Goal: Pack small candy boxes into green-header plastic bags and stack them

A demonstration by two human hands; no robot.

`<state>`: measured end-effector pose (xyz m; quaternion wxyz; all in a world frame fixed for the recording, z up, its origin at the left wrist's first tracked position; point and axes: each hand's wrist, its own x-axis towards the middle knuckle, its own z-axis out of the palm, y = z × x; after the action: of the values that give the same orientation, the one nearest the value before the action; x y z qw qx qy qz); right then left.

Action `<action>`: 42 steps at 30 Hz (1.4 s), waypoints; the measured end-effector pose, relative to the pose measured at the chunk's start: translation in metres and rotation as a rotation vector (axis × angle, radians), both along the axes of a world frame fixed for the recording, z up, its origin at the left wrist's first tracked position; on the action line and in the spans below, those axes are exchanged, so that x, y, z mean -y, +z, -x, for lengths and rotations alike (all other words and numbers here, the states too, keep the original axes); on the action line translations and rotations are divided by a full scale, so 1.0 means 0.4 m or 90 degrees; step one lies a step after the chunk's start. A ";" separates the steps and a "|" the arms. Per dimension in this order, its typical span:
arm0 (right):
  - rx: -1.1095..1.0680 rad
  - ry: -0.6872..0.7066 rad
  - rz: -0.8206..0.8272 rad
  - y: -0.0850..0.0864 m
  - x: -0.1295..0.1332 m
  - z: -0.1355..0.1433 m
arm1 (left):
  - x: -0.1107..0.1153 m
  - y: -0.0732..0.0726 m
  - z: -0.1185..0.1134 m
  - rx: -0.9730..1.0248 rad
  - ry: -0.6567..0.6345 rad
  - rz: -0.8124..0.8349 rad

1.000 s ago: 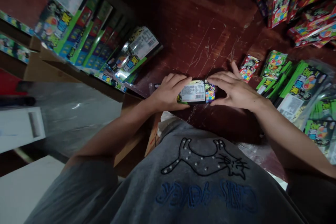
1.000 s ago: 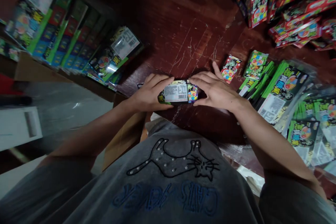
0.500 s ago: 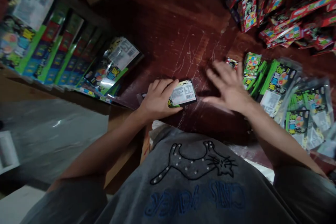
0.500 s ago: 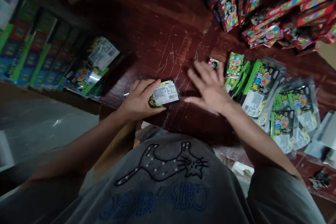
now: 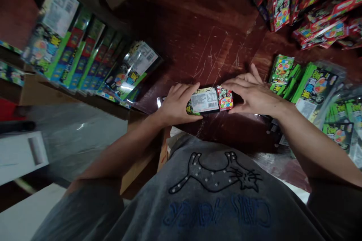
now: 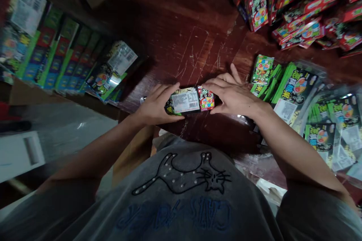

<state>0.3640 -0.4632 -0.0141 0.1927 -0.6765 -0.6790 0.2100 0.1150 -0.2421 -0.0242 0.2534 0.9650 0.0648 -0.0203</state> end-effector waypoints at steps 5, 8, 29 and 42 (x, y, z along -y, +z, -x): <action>0.033 -0.081 -0.041 -0.016 0.000 0.034 | 0.004 -0.015 0.001 0.038 0.029 -0.025; 0.023 -0.111 -0.049 -0.019 0.013 0.059 | 0.015 -0.020 0.002 0.050 0.032 -0.043; 0.158 -0.198 0.127 0.059 0.134 -0.185 | 0.011 -0.004 -0.042 0.011 0.001 -0.086; 0.051 -0.615 0.212 0.044 -0.072 0.055 | 0.160 0.003 -0.079 -0.015 0.180 -0.096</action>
<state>0.3420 -0.4343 0.0033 0.1312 -0.9422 -0.2528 0.1764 0.1464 -0.3062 -0.0228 0.1802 0.9621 0.2047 0.0090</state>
